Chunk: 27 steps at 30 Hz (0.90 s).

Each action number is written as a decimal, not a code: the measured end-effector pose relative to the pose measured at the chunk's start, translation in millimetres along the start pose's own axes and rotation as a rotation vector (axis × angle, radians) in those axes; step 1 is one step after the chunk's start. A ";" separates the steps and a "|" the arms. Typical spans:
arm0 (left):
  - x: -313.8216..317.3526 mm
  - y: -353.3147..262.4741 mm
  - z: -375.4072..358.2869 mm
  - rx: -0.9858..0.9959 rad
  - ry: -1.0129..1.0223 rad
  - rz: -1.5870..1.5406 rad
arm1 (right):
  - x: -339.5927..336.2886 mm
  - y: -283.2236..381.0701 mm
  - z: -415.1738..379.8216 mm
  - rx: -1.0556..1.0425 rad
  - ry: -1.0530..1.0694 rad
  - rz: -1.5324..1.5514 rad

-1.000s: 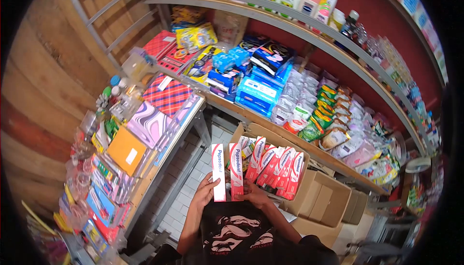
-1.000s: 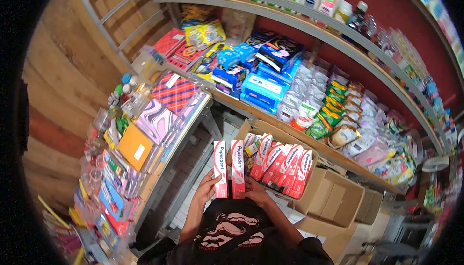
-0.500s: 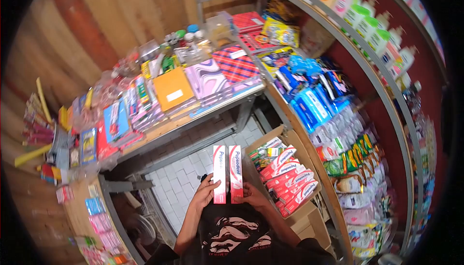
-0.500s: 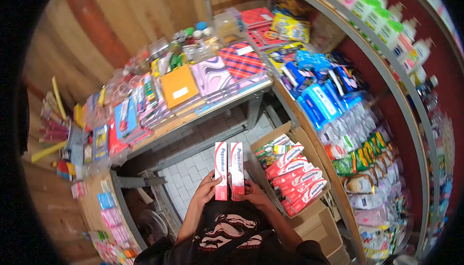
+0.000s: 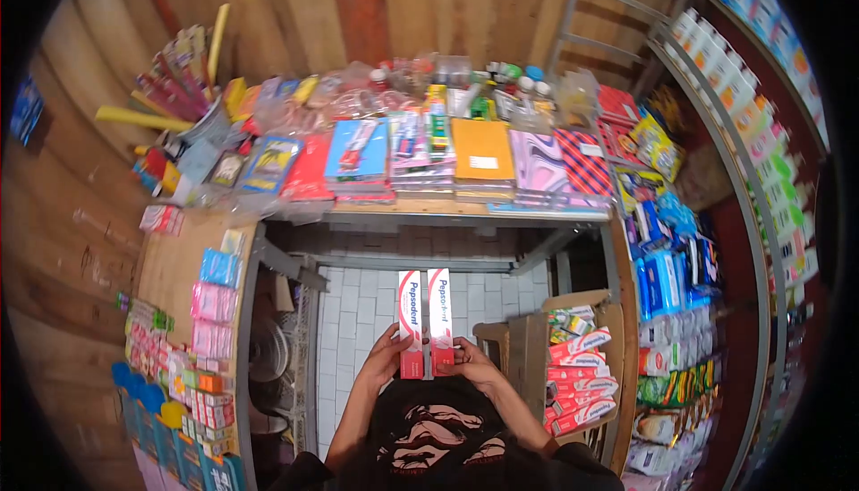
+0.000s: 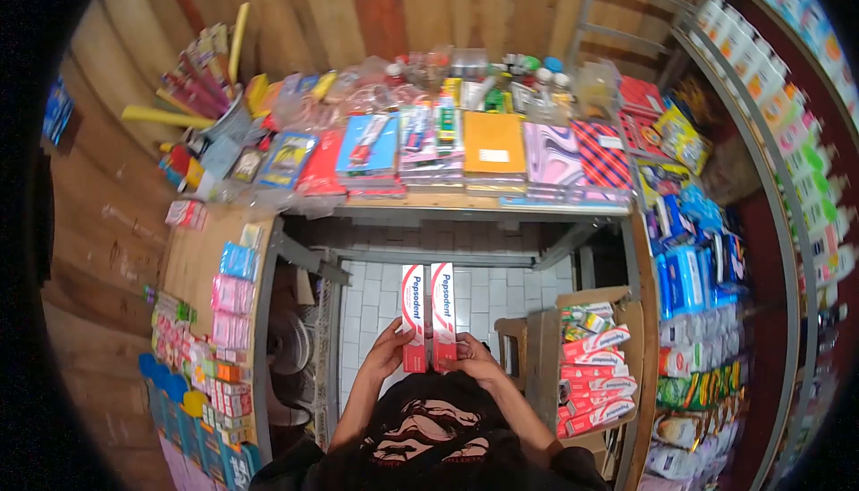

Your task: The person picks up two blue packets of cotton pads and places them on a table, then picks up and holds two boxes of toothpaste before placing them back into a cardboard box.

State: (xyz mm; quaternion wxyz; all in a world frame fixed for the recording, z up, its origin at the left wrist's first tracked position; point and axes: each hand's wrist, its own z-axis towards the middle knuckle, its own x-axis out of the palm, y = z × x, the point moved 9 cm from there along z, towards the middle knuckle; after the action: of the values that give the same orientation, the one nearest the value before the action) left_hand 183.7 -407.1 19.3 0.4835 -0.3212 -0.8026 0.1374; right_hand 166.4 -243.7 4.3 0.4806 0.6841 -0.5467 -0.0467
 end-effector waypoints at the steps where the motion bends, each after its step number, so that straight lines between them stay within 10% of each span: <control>1: -9.9 -8.0 -9.9 0.018 -0.012 -0.011 | 18.3 3.4 2.7 0.014 0.027 0.013; 27: -207.0 -145.9 -136.7 0.590 -0.420 -0.346 | 276.3 -9.2 178.7 0.404 0.548 -0.418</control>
State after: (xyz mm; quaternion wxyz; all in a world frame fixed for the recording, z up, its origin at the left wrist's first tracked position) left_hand 313.5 -663.9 22.0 0.3963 0.0066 -0.8524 0.3410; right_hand 177.5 -571.7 29.9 0.4446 0.8485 -0.2452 0.1491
